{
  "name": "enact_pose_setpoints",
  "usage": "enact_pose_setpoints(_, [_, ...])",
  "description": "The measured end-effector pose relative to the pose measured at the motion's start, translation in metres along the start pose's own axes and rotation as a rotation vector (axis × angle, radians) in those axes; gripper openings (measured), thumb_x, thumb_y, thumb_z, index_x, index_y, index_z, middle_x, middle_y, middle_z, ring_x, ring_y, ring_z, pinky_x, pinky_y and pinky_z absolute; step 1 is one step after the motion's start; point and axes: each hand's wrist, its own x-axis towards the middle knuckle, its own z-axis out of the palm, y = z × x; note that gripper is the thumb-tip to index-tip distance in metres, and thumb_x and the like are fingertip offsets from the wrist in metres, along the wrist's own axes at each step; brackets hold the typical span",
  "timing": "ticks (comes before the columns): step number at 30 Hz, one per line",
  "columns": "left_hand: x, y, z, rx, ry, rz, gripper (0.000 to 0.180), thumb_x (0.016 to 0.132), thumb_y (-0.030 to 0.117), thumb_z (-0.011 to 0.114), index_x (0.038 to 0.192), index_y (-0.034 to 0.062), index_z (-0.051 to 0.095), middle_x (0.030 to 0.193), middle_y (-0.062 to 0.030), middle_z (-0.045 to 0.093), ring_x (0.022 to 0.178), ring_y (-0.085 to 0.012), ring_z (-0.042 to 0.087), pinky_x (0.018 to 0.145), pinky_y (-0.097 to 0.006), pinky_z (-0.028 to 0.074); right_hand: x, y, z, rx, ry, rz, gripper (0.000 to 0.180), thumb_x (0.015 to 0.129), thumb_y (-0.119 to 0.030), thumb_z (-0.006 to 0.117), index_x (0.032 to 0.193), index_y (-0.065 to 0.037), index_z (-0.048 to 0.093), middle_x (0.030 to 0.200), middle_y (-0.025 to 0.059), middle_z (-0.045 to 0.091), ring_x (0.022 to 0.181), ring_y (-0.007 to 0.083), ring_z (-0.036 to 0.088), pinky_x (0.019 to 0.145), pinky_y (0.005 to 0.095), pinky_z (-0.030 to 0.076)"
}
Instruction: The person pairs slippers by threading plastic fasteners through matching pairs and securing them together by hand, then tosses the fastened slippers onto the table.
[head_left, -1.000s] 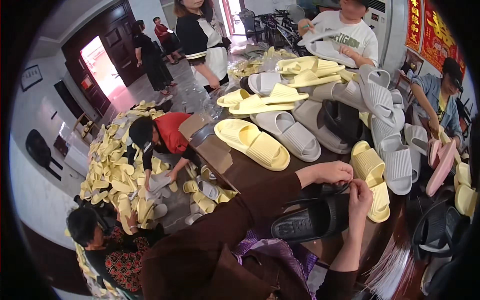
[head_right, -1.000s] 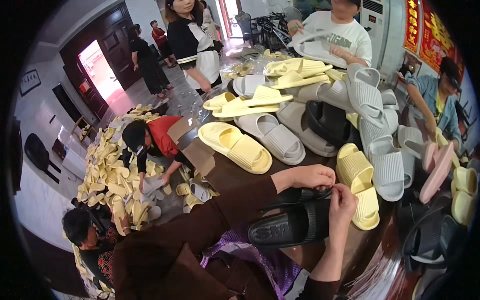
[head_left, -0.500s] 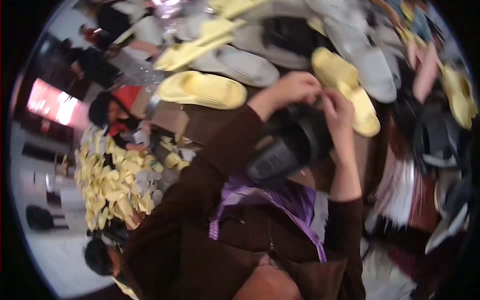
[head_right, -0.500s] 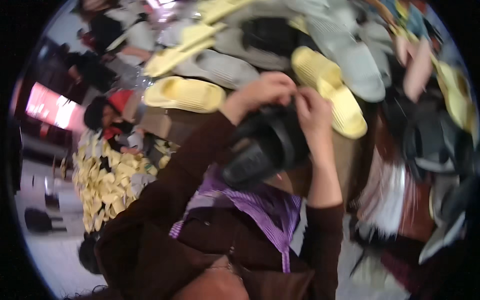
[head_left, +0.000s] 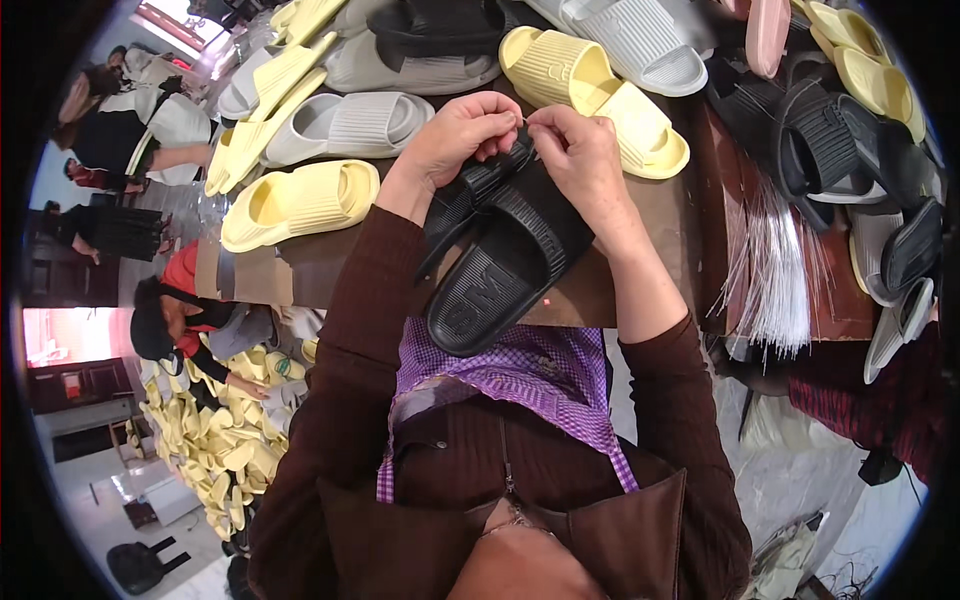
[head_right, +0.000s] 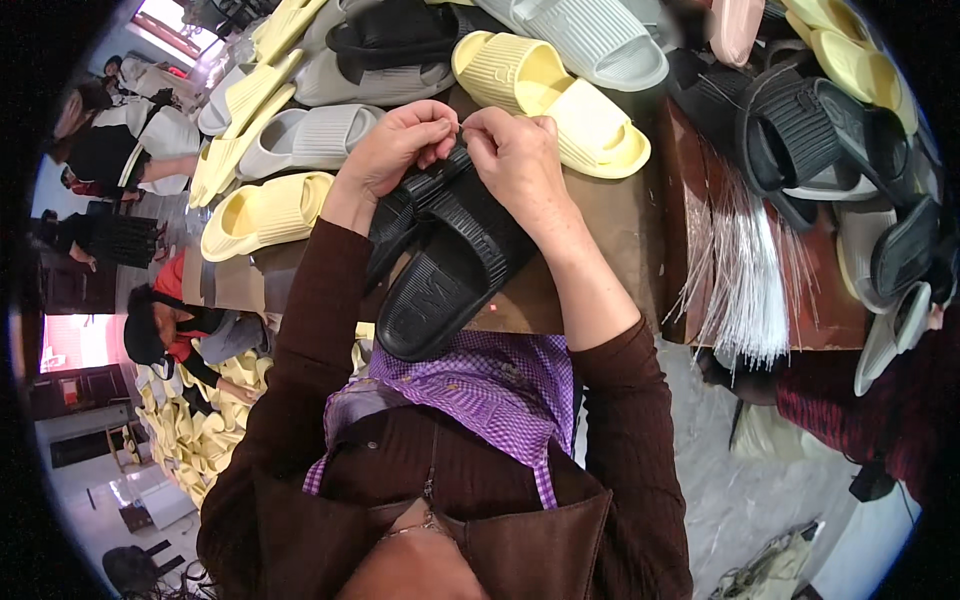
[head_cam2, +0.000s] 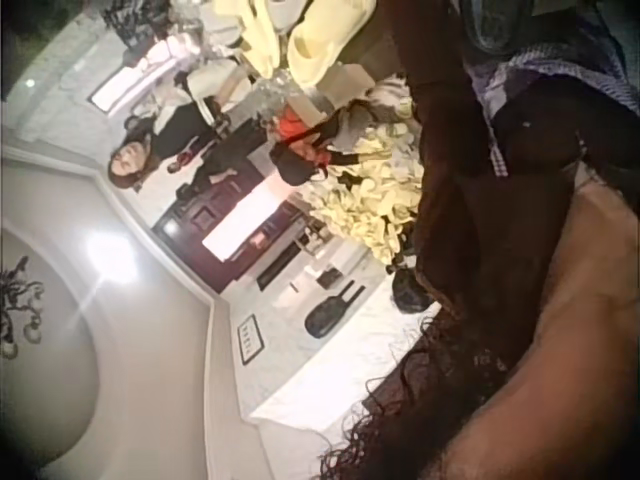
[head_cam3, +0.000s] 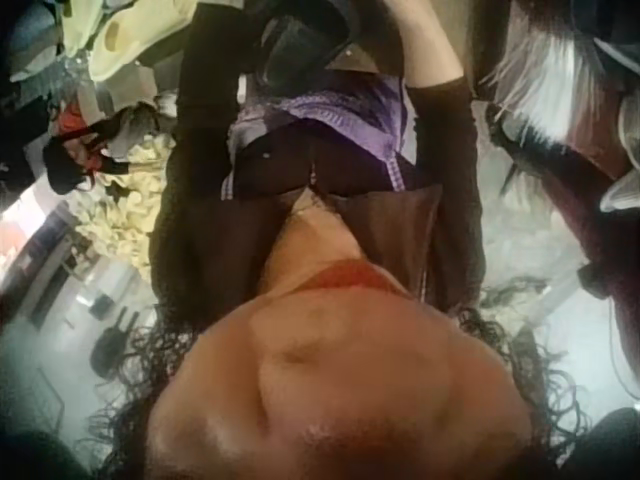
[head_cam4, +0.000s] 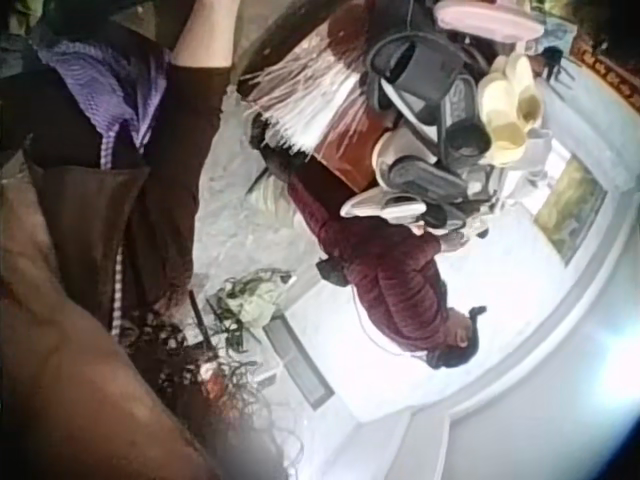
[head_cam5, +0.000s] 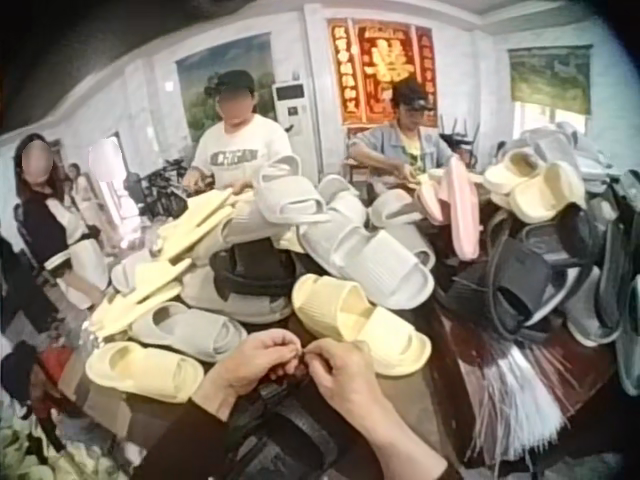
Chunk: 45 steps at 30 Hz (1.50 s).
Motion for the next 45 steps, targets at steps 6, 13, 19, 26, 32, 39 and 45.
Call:
enact_pose_setpoints(6, [-0.001, 0.002, 0.002, 0.012, 0.016, 0.002, 0.011, 0.089, 0.017, 0.056, 0.092, 0.0075, 0.059, 0.071, 0.0047, 0.056, 0.06, -0.0012, 0.047, 0.052, -0.014, 0.034, 0.0, 0.001, 0.002, 0.035, -0.017, 0.046, 0.007, 0.077, -0.005, 0.063, 0.082, 0.0, 0.065, 0.061, 0.0119, 0.062, 0.052, 0.0203, 0.058, 0.055, 0.0287, 0.047])
enact_pose_setpoints(13, [-0.001, -0.001, 0.002, 0.029, 0.027, 0.037, 0.011, 0.088, 0.017, 0.056, 0.092, 0.0071, 0.06, 0.072, 0.0031, 0.058, 0.059, -0.0015, 0.046, 0.052, -0.014, 0.034, 0.001, 0.0, 0.003, 0.007, -0.002, 0.029, 0.007, 0.077, -0.005, 0.063, 0.081, 0.0, 0.065, 0.06, 0.0113, 0.061, 0.051, 0.0184, 0.058, 0.054, 0.0277, 0.046])
enact_pose_setpoints(19, [-0.002, 0.0, 0.006, 0.011, 0.063, 0.079, 0.008, 0.085, 0.012, 0.058, 0.089, 0.005, 0.06, 0.072, 0.0004, 0.061, 0.056, -0.0014, 0.046, 0.049, -0.015, 0.036, 0.001, 0.0, 0.003, 0.012, 0.0, 0.043, 0.008, 0.077, -0.005, 0.063, 0.082, 0.0, 0.065, 0.059, 0.0105, 0.061, 0.051, 0.0184, 0.057, 0.054, 0.0279, 0.046])
enact_pose_setpoints(26, [-0.004, -0.002, 0.013, 0.076, 0.15, 0.15, 0.01, 0.086, 0.014, 0.059, 0.091, 0.0062, 0.061, 0.075, 0.0013, 0.062, 0.057, -0.0006, 0.045, 0.05, -0.014, 0.035, 0.0, -0.004, 0.003, -0.022, 0.007, 0.035, 0.008, 0.077, -0.006, 0.064, 0.082, 0.0, 0.066, 0.061, 0.0095, 0.061, 0.054, 0.0177, 0.057, 0.056, 0.0287, 0.046])
enact_pose_setpoints(32, [-0.006, -0.001, 0.014, 0.058, 0.165, 0.162, 0.009, 0.085, 0.01, 0.058, 0.089, 0.0036, 0.062, 0.076, -0.001, 0.063, 0.066, -0.0034, 0.055, 0.056, -0.017, 0.04, -0.001, -0.007, 0.001, -0.019, -0.024, 0.093, 0.008, 0.077, -0.007, 0.064, 0.083, -0.002, 0.066, 0.063, 0.0083, 0.062, 0.058, 0.0173, 0.056, 0.061, 0.0295, 0.045])
enact_pose_setpoints(39, [-0.007, -0.003, 0.015, 0.058, 0.183, 0.187, 0.01, 0.086, 0.013, 0.059, 0.092, 0.0055, 0.062, 0.076, 0.0017, 0.062, 0.058, -0.0001, 0.045, 0.051, -0.013, 0.036, -0.001, -0.005, 0.004, -0.038, -0.002, 0.071, 0.007, 0.077, -0.007, 0.064, 0.083, -0.003, 0.066, 0.064, 0.0067, 0.062, 0.06, 0.0166, 0.054, 0.062, 0.0288, 0.044])
enact_pose_setpoints(45, [-0.007, -0.005, 0.014, 0.081, 0.184, 0.195, 0.013, 0.087, 0.013, 0.059, 0.096, 0.0051, 0.063, 0.077, 0.002, 0.063, 0.059, 0.0, 0.046, 0.051, -0.013, 0.037, -0.002, -0.001, 0.007, -0.029, -0.012, 0.074, 0.007, 0.078, -0.007, 0.064, 0.083, -0.004, 0.066, 0.064, 0.0058, 0.061, 0.059, 0.0149, 0.053, 0.06, 0.0278, 0.043])
